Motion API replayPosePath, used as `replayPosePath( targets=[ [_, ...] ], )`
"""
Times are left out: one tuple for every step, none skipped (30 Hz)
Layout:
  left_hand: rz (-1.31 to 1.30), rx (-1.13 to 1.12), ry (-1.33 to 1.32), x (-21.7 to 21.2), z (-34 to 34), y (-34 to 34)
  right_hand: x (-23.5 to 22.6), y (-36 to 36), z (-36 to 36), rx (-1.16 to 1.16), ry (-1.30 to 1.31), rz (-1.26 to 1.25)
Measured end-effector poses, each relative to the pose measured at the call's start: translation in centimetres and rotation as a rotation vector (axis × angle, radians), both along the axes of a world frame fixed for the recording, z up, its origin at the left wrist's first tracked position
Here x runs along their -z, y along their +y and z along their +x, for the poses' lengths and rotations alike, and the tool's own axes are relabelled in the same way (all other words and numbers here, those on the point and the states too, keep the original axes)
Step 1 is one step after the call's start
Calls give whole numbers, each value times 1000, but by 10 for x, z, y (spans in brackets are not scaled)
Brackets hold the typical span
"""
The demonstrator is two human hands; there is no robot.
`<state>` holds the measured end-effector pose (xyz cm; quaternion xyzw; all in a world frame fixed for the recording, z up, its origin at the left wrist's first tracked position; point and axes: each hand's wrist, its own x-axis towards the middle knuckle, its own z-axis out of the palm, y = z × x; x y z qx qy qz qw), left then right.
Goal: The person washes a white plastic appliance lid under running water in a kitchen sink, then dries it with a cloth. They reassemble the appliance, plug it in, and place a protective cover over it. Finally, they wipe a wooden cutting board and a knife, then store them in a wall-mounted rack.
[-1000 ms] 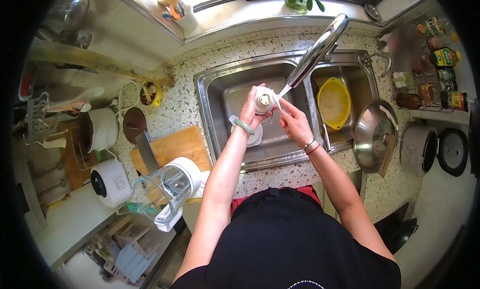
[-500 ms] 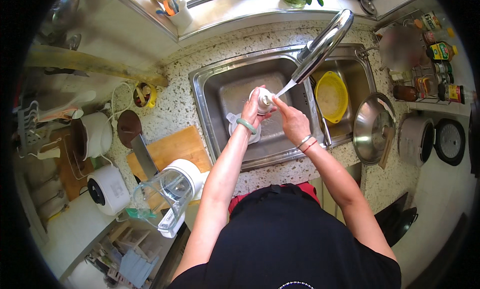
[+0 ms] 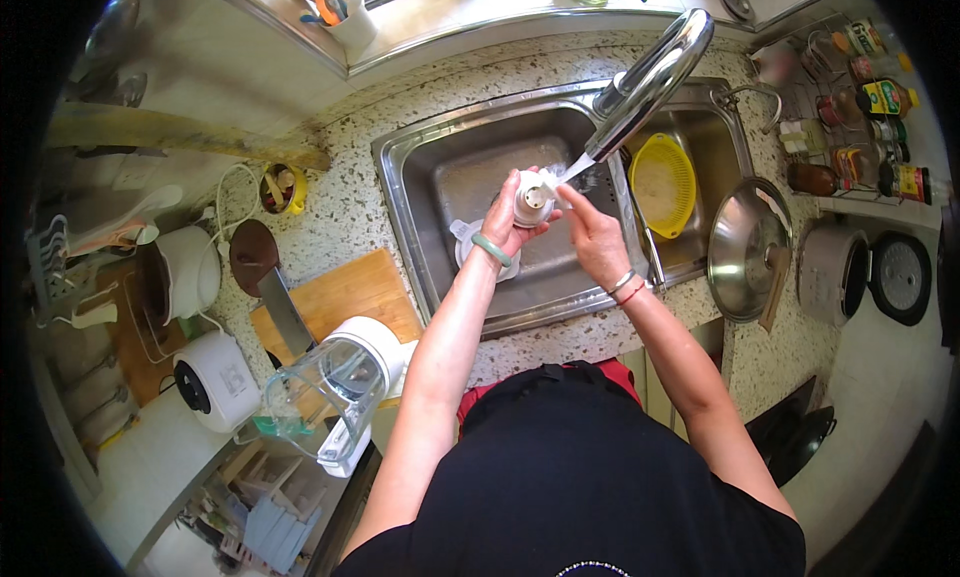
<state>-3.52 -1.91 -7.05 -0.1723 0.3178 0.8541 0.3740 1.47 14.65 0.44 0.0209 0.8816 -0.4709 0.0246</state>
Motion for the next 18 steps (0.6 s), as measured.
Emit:
replayPosePath(
  targets=[
    [15,-8,2,2,-1,2,7,-3,2,-51,58,42],
    [31,-16,3,4,-1,4,12,-5,3,-102,116,85],
    [15,-49,0,5,-1,5,10,-10,3,-109,127,160],
    [0,-82,-4,6,-1,7,7,-12,3,-94,56,196],
    [-15,-115,-7,7,0,9,2,-14,3,-80,-15,232],
    [-39,-126,-6,7,0,9,0,-16,5,-64,-87,267],
    [-62,-136,-5,7,2,9,1,-19,9,-65,-108,222],
    [-85,-147,-4,7,3,8,2,-23,14,-66,-130,178],
    [-88,-142,0,5,5,8,4,-24,18,-64,-153,137],
    [-91,-136,5,3,7,8,4,-23,18,-66,-163,94],
    [-94,-130,9,1,8,8,5,-20,18,-66,-174,52],
    [-117,-136,21,1,8,8,4,-19,16,-72,-182,10],
    [-140,-142,32,0,8,9,1,-16,14,-83,-198,74],
    [-163,-147,43,0,9,10,-3,-13,12,-94,-213,139],
    [-221,-151,65,-2,8,12,-5,-11,9,-102,-227,206],
    [-280,-154,87,-4,6,15,-2,-9,5,-88,-180,233],
    [-338,-158,109,-5,5,16,3,-7,1,-75,-133,260],
    [-344,-171,110,-7,3,17,5,-7,-1,-62,-87,285]
  ],
)
